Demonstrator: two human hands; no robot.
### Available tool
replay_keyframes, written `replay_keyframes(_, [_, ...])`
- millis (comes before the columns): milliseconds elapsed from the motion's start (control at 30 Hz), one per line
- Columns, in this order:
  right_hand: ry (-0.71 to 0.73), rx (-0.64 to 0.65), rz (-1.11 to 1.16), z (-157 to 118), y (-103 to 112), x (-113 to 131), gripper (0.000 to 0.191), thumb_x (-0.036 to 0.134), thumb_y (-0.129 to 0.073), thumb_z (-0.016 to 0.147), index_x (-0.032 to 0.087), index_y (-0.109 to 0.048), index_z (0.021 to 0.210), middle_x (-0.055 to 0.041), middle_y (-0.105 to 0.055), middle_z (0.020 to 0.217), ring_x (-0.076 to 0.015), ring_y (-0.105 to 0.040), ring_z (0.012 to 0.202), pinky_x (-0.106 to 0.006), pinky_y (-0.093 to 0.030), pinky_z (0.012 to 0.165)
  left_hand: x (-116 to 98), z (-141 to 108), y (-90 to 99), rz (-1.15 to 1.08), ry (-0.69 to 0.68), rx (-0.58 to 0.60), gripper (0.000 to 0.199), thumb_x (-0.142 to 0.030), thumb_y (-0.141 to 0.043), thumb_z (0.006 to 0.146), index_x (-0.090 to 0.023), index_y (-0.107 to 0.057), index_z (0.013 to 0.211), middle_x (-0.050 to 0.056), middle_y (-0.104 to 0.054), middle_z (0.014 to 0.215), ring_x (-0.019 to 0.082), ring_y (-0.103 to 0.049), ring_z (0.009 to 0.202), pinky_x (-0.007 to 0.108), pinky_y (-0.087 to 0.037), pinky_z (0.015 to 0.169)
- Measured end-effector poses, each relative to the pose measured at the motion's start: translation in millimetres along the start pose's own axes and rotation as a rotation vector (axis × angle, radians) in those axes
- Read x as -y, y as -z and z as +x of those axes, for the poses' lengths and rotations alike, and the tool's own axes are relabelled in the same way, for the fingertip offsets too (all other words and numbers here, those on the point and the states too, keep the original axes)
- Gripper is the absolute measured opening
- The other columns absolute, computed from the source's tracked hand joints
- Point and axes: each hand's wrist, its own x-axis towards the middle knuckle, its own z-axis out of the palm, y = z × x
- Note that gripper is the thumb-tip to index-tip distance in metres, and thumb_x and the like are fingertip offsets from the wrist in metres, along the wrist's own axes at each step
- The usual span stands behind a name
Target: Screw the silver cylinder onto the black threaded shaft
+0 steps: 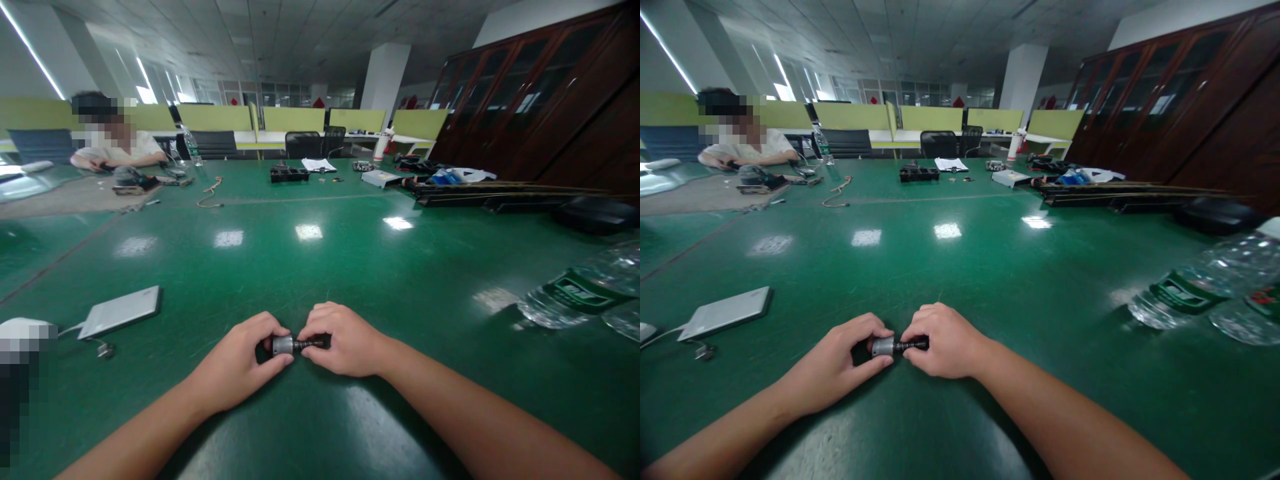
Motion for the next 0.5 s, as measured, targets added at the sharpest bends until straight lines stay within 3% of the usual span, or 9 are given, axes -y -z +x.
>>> replay_keyframes(500, [-0.01, 0.007, -0.003, 0.5, 1.8, -0.5, 0.01, 0.018, -0.069, 0.075, 0.019, -0.073, 0.084, -0.0016, -0.068, 0.073, -0.0167, -0.06, 0.073, -0.03, -0.044, 0.074, 0.6, 0.0, 0.6, 0.002, 0.0, 0.004, 0.014, -0.027, -0.064, 0.087, -0.02, -0.063, 0.099, 0.003, -0.062, 0.089, 0.019, -0.059, 0.081, 0.03, -0.047, 0.074])
